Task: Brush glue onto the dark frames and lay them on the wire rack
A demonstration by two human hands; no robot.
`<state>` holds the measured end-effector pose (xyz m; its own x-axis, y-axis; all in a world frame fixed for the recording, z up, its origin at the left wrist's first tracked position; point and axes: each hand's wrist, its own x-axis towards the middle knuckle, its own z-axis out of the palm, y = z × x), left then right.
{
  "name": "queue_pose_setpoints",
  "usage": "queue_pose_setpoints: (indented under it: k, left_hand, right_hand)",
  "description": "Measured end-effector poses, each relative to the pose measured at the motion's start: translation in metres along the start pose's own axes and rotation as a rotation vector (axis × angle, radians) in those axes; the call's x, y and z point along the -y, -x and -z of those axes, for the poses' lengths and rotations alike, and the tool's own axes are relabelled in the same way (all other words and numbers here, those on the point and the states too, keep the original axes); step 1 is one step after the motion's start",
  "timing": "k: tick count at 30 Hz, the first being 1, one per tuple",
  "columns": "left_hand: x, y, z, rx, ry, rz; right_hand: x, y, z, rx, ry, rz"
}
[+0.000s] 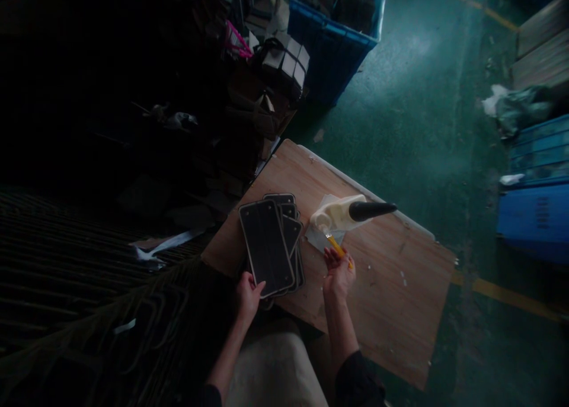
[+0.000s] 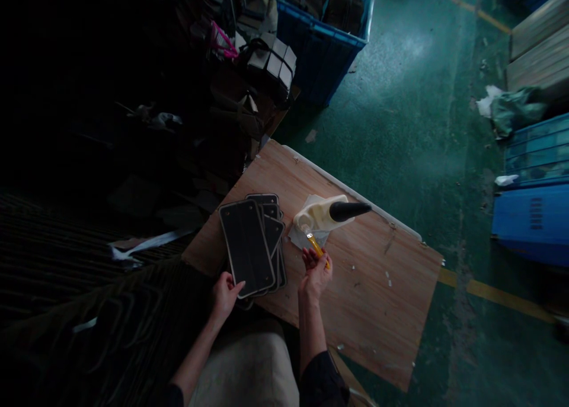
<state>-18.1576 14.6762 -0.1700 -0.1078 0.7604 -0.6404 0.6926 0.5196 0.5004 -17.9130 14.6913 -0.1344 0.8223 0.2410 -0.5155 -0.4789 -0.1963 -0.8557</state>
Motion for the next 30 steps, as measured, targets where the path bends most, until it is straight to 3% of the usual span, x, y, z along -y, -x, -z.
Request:
queue_pose_setpoints:
  k: [9,18,24,27,30]
  left_hand:
    - [0.001,0.001,0.002,0.03,0.013,0.014]
    - [0.005,0.002,-0.001,0.061,0.066,0.029]
    - [0.002,0.004,0.003,0.04,0.107,0.02]
    - [0.003,0.007,0.003,0.021,0.132,0.015]
    - [0.006,0.008,0.001,0.031,0.175,0.015]
  right_hand:
    - [0.003,0.005,0.024,-0.001,-0.042,-0.093]
    - [-0.012,-0.02,0.016,0.035,-0.009,-0.115]
    - [0.007,0.001,0.032,0.023,-0.006,-0.089]
    - [0.024,0.016,0.029,0.071,0.044,0.015]
    - [0.032,0.02,0.019,0.248,0.305,0.244]
